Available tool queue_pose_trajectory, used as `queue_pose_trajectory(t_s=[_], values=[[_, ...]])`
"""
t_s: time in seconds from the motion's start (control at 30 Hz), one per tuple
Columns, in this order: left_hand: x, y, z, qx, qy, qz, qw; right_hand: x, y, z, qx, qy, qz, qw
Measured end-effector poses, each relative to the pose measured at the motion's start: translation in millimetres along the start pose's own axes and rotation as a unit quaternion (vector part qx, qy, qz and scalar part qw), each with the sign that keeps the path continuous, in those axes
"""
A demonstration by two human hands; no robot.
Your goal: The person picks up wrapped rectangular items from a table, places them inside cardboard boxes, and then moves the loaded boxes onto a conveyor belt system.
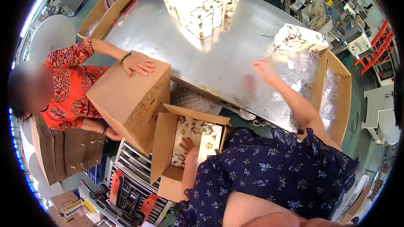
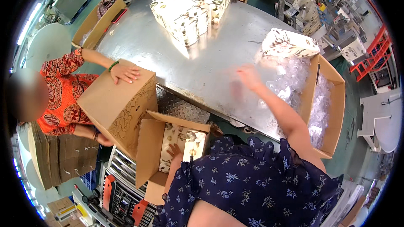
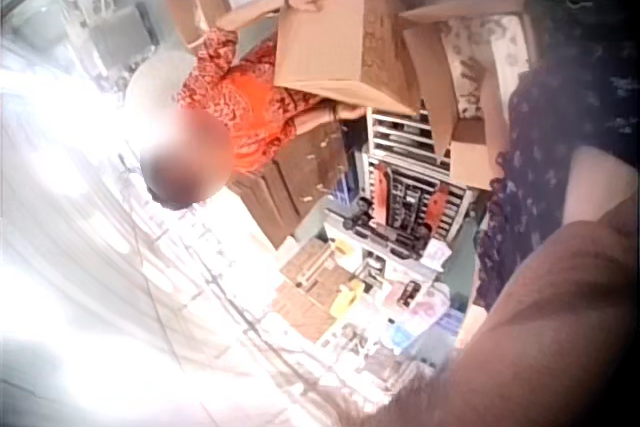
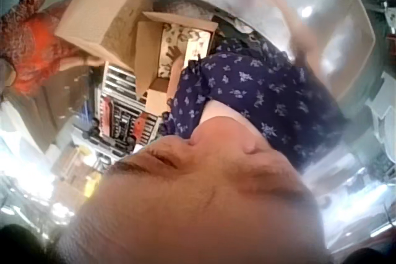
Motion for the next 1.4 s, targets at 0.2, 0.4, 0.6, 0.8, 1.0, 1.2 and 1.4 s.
queue_pose_trajectory(t_s=[0.2, 0.4, 0.6, 0.8, 1.0, 1.2, 1.4], values=[[-0.7, -69.0, 36.6, 0.036, 0.108, 0.077, 0.99, -96.2, -29.2, 124.5, 0.095, 0.211, 0.024, 0.973], [-3.1, -52.8, 34.7, -0.073, 0.177, 0.129, 0.973, -25.2, 22.4, 87.0, 0.076, 0.103, -0.055, 0.99], [-19.2, -69.3, 59.5, -0.171, 0.214, 0.171, 0.946, -32.3, 63.0, 43.7, 0.093, 0.192, -0.217, 0.953], [13.0, -110.2, 123.8, -0.333, 0.174, 0.385, 0.843, 164.1, 3.6, -27.4, 0.217, 0.042, -0.561, 0.798], [13.8, -126.9, 164.9, -0.486, 0.212, 0.451, 0.718, 300.8, 98.8, 5.9, 0.323, -0.425, -0.336, 0.776], [-9.2, -145.0, 174.6, -0.482, 0.218, 0.455, 0.716, 253.2, 49.4, -153.6, 0.339, -0.137, -0.377, 0.851], [-71.9, -191.4, 189.4, -0.512, 0.227, 0.335, 0.758, 24.5, -23.3, -367.9, -0.019, 0.058, 0.076, 0.995]])
Point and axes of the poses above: each hand's wrist, its own z-axis away from the middle knuckle, its own y-axis out of the palm, x = y × z, the point moved 1 cm from there along -z, towards the middle knuckle, and after that the axes turned 8 degrees about x, right-handed, at the moved point
